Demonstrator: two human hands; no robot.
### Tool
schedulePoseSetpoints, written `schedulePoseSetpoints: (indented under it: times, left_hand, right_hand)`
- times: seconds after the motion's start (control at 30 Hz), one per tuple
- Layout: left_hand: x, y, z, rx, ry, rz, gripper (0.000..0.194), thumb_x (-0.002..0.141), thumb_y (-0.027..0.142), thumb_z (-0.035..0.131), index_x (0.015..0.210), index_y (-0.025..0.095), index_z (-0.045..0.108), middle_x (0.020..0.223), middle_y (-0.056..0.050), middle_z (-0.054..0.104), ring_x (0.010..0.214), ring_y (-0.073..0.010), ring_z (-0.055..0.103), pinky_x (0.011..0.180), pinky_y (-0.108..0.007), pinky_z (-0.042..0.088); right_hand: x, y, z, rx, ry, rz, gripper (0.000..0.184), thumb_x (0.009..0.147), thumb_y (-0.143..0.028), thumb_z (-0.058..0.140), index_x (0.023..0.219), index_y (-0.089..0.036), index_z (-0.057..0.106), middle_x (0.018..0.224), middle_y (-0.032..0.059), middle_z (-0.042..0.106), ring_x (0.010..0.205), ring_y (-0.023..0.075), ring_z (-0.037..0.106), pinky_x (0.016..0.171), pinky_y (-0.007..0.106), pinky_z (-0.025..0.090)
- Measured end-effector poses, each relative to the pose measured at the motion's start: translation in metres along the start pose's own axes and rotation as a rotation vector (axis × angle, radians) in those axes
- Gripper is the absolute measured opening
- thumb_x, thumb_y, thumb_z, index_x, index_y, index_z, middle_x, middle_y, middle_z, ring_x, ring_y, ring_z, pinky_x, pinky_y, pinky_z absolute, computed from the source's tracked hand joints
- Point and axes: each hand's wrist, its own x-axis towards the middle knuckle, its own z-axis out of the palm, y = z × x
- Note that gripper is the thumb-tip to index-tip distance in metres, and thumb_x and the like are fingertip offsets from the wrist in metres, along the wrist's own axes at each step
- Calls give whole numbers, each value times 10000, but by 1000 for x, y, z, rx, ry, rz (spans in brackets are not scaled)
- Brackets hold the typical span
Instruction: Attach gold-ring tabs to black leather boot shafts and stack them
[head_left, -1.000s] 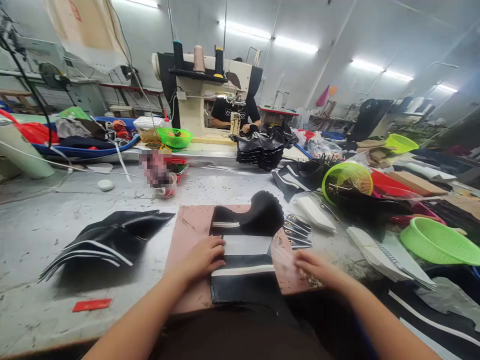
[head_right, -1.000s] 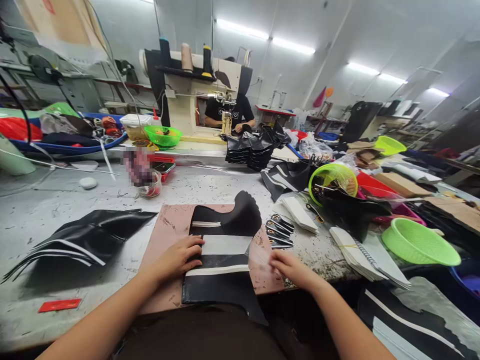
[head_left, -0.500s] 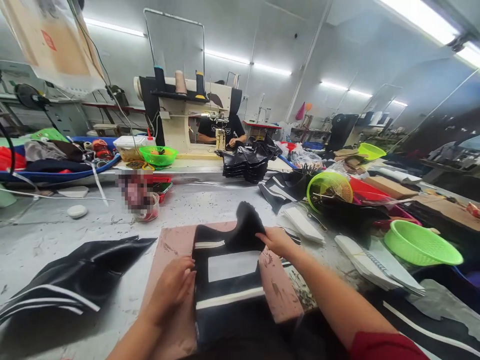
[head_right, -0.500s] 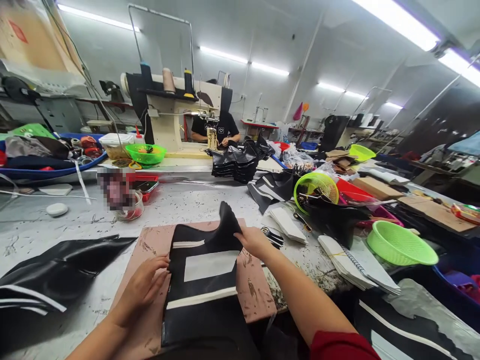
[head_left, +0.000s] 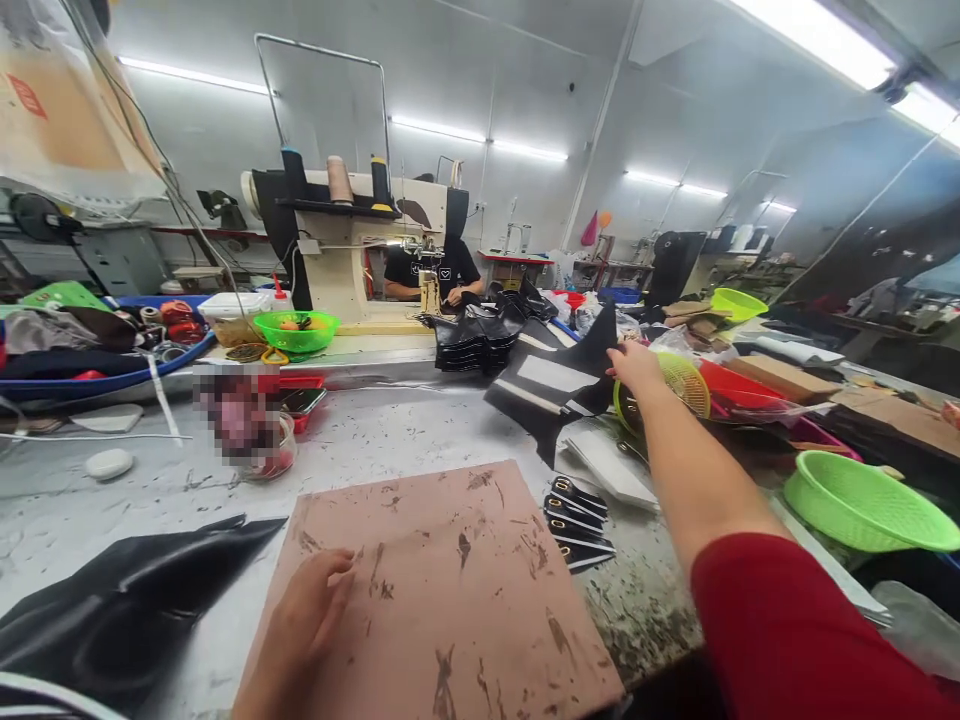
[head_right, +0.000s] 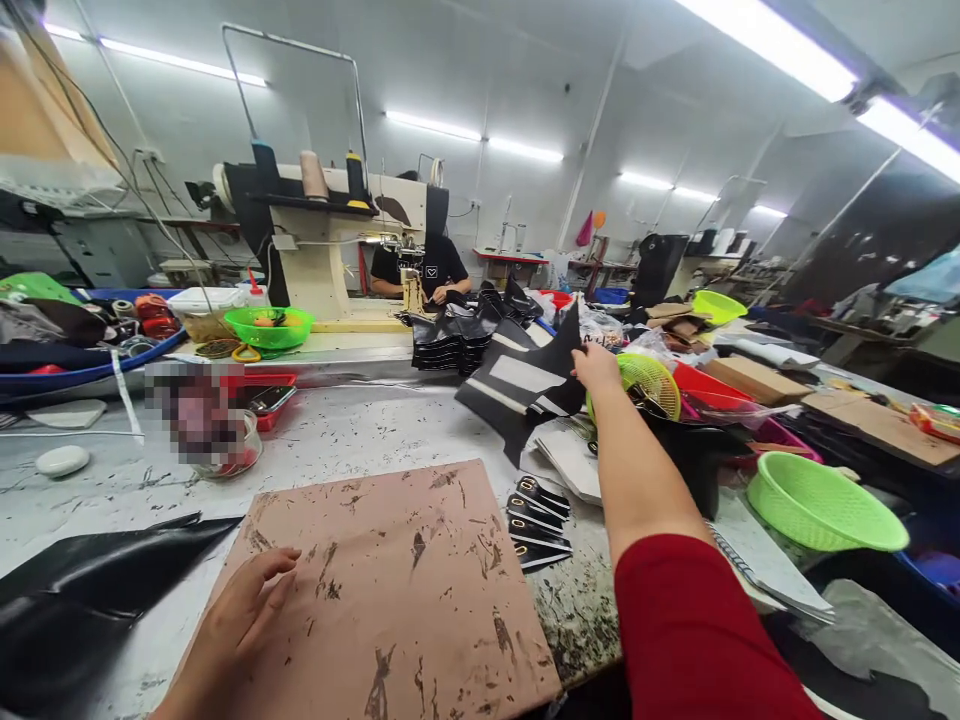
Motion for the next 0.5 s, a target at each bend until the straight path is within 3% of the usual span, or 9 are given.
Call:
schedulePoseSetpoints:
  times: [0.1, 0.2, 0.23, 0.3, 0.37, 0.43, 0.5]
  left_hand:
    - [-2, 2, -16, 54, -2, 41, 126, 820, 303, 461, 831, 233, 565, 895, -44, 656, 853, -192, 623, 722, -292, 515]
    - [-4, -7, -56, 233, 39, -70, 169, 817, 320, 449, 824, 215, 582, 925, -74, 645, 903, -220, 597, 832, -357, 465]
    - [-5, -14, -75, 315, 69, -164, 200, 817, 333, 431, 828, 205, 583, 930, -89, 642, 923, -235, 586, 860, -380, 445]
    - [-8, -32, -114, 500, 120, -459, 260, 808, 359, 400, 846, 180, 584, 980, -125, 628, 999, -275, 552, 910, -418, 400]
    - [-14, -53, -150, 631, 11, -847, 310, 782, 383, 413, 882, 153, 595, 1055, -166, 605, 1103, -330, 487, 936, -453, 359]
    - [-22, -71, -175, 623, -132, -1113, 394, 722, 469, 484, 885, 132, 609, 1042, -194, 614, 1085, -375, 498, 886, -466, 389]
    - [-27, -85, -187, 569, -201, -1205, 470, 664, 531, 536, 879, 121, 620, 1007, -195, 636, 1036, -375, 539, 830, -433, 430]
  right_hand:
    - [-11, 15, 18, -11, 19, 20, 346, 790, -206, 423, 1070, -38, 540, 916, 174, 636, 872, 233, 596, 805, 366, 425]
    - [-75, 33, 48, 39, -86, -94, 306, 765, -235, 451, 1002, -101, 591, 975, 157, 638, 914, 243, 594, 830, 367, 431]
    - [-104, 43, 57, 64, -132, -170, 272, 759, -258, 463, 950, -135, 613, 974, 146, 643, 892, 243, 604, 821, 363, 442]
    - [-164, 67, 70, 138, -125, -636, 244, 779, -336, 456, 894, -208, 629, 908, 121, 664, 839, 244, 624, 770, 359, 472]
    - [-216, 93, 74, 165, -107, -971, 217, 789, -350, 485, 941, -266, 614, 892, 68, 670, 803, 234, 634, 725, 360, 489]
    - [-253, 111, 71, 151, -100, -1071, 238, 803, -356, 466, 983, -263, 591, 913, 60, 661, 771, 231, 637, 687, 367, 496]
    - [-276, 117, 63, 133, -104, -1056, 254, 822, -365, 429, 991, -249, 578, 924, 64, 653, 756, 229, 637, 671, 370, 499]
